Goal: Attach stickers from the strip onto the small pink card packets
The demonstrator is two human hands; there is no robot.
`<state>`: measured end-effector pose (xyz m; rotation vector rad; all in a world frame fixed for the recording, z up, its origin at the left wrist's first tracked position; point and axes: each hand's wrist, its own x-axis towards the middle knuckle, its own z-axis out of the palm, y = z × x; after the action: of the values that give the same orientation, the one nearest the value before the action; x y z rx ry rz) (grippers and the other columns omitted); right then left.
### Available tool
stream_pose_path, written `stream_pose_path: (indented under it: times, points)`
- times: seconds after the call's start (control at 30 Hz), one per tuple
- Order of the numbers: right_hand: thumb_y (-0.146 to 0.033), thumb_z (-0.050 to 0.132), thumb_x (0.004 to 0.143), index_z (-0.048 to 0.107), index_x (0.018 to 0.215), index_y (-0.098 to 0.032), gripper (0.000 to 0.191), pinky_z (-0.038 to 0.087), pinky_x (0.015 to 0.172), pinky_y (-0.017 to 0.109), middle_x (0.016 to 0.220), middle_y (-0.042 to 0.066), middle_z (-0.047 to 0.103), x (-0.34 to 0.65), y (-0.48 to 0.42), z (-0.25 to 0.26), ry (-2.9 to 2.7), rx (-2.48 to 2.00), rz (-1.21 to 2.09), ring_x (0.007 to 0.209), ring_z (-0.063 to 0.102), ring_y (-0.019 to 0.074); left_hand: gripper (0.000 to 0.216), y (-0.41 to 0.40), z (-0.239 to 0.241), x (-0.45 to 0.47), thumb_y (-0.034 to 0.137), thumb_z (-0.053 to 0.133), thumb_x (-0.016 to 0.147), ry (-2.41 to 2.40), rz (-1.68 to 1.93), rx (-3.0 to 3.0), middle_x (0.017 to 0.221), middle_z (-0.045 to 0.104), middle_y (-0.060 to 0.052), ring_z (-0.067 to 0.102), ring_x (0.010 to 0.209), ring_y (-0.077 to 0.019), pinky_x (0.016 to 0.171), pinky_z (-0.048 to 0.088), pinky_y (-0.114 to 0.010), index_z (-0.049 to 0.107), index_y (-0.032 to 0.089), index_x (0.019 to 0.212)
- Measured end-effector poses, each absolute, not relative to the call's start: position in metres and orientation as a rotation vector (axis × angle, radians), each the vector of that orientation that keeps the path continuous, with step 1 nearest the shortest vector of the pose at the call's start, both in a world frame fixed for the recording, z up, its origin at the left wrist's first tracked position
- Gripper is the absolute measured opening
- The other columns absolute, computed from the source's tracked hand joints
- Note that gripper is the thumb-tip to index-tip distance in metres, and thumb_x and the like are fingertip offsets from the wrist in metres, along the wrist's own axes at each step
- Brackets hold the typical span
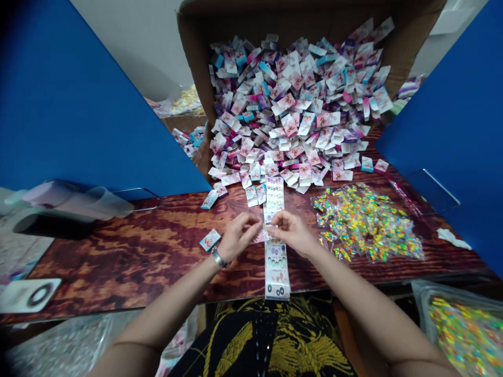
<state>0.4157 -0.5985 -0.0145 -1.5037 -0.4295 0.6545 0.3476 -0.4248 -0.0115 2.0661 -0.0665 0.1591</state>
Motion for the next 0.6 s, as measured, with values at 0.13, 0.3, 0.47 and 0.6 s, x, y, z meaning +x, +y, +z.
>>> stream_pose_path:
  times: [0.13, 0.3, 0.47, 0.6]
  points:
    - [-0.038, 0.070, 0.071, 0.050, 0.079, -0.019, 0.028, 0.040, 0.056, 0.023, 0.070, -0.004, 0.050, 0.414, -0.601, -0.024, -0.386, -1.475, 0.673, 0.061, 0.048, 0.0093, 0.042, -0.432, -0.009, 0.330, 0.037, 0.055, 0.084, -0.250, 0.271, 2.665, 0.112, 0.058, -0.012, 0.051, 0.103, -0.0251, 0.079, 0.048, -0.035, 0.051, 0.017, 0.120]
    - [-0.035, 0.063, 0.077, 0.055, 0.093, -0.020, 0.023, 0.045, 0.065, 0.026, 0.083, -0.001, 0.056, 0.414, -0.607, -0.016, -0.494, -1.469, 0.821, 0.071, 0.053, 0.0115, 0.041, -0.435, -0.015, 0.326, 0.028, 0.053, 0.085, -0.199, 0.216, 2.862, 0.113, 0.059, -0.011, 0.053, 0.100, -0.0241, 0.075, 0.050, -0.034, 0.047, 0.016, 0.123]
    - [-0.028, 0.066, 0.071, 0.053, 0.091, -0.020, 0.025, 0.047, 0.065, 0.027, 0.078, 0.000, 0.057, 0.414, -0.608, -0.017, -0.405, -1.536, 0.752, 0.069, 0.055, 0.0124, 0.040, -0.442, -0.021, 0.329, 0.021, 0.049, 0.086, -0.229, 0.318, 2.900, 0.114, 0.057, -0.011, 0.052, 0.103, -0.0231, 0.080, 0.050, -0.032, 0.044, 0.018, 0.125]
    - [-0.024, 0.063, 0.070, 0.049, 0.089, -0.020, 0.024, 0.046, 0.060, 0.024, 0.076, -0.002, 0.056, 0.411, -0.604, -0.024, -0.372, -1.574, 0.654, 0.062, 0.056, 0.0105, 0.041, -0.448, -0.023, 0.330, 0.015, 0.044, 0.087, -0.279, 0.368, 2.888, 0.113, 0.056, -0.012, 0.052, 0.102, -0.0226, 0.082, 0.049, -0.033, 0.043, 0.017, 0.128]
